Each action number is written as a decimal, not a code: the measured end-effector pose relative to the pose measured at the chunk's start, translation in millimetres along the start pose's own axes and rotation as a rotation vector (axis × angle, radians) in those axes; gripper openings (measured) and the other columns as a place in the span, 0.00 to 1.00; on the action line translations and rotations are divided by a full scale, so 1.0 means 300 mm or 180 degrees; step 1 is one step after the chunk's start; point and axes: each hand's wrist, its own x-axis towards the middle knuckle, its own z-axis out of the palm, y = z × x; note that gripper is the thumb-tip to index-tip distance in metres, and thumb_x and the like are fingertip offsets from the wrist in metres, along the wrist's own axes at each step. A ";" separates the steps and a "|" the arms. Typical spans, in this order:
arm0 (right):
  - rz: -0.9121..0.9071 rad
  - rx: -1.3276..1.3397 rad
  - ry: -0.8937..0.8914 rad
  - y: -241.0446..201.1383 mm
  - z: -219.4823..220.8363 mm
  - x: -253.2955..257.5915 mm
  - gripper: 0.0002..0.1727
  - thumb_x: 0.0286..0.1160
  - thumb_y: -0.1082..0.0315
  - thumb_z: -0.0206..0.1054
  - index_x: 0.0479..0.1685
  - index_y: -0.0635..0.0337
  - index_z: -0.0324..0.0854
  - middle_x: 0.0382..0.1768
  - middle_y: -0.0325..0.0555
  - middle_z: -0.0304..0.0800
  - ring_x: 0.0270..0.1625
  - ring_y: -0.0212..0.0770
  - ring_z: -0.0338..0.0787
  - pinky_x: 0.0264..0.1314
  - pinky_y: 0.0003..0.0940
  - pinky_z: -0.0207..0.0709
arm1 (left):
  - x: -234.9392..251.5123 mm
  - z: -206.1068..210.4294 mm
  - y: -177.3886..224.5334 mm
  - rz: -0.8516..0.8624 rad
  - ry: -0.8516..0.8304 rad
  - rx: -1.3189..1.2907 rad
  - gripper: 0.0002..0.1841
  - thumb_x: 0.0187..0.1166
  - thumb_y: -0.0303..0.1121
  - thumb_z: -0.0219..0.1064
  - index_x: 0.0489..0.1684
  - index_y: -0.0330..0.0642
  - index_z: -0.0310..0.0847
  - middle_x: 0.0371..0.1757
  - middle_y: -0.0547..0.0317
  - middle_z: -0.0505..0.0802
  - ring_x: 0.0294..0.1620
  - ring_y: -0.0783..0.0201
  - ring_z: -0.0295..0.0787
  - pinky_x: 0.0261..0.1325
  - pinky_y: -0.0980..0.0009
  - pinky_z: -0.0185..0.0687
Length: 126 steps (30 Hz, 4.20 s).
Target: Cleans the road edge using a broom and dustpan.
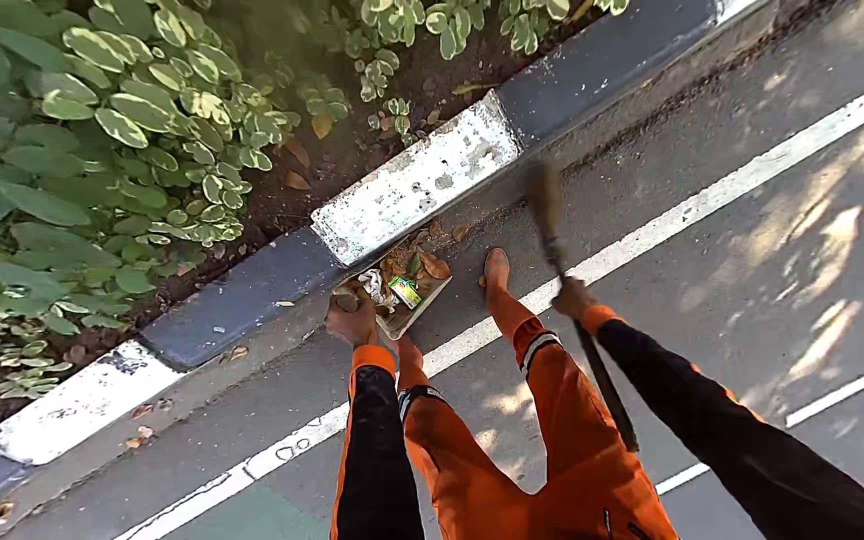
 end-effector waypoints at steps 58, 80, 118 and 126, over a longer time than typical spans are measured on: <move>0.0604 0.1447 -0.0948 -0.733 1.505 -0.781 0.27 0.71 0.59 0.75 0.61 0.72 0.78 0.46 0.61 0.87 0.42 0.52 0.89 0.50 0.53 0.84 | 0.519 -0.518 -1.250 0.0680 -0.0022 0.0195 0.18 0.64 0.32 0.76 0.54 0.37 0.89 0.52 0.39 0.95 0.57 0.42 0.92 0.60 0.44 0.81; -0.0897 0.0048 -0.1200 -1.010 1.623 -0.922 0.35 0.65 0.66 0.74 0.76 0.64 0.73 0.61 0.70 0.86 0.63 0.70 0.87 0.61 0.72 0.79 | 0.608 -0.582 -1.479 0.0697 0.0371 -0.0260 0.18 0.59 0.32 0.78 0.49 0.36 0.90 0.47 0.41 0.95 0.52 0.46 0.93 0.57 0.46 0.83; -0.0494 -0.0382 -0.1384 -1.486 2.063 -1.256 0.27 0.69 0.66 0.73 0.64 0.73 0.75 0.55 0.68 0.84 0.56 0.63 0.88 0.57 0.63 0.80 | 0.800 -0.897 -2.329 0.0303 0.0605 -0.0662 0.14 0.61 0.31 0.77 0.44 0.36 0.92 0.42 0.40 0.96 0.47 0.42 0.95 0.54 0.41 0.83; 0.0150 0.0244 -0.0243 -1.244 2.007 -1.376 0.17 0.72 0.69 0.72 0.53 0.75 0.81 0.39 0.66 0.85 0.39 0.60 0.88 0.44 0.61 0.81 | 0.946 -1.077 -2.593 0.0112 0.0298 -0.0219 0.17 0.66 0.31 0.77 0.52 0.35 0.90 0.49 0.34 0.95 0.54 0.36 0.93 0.59 0.38 0.80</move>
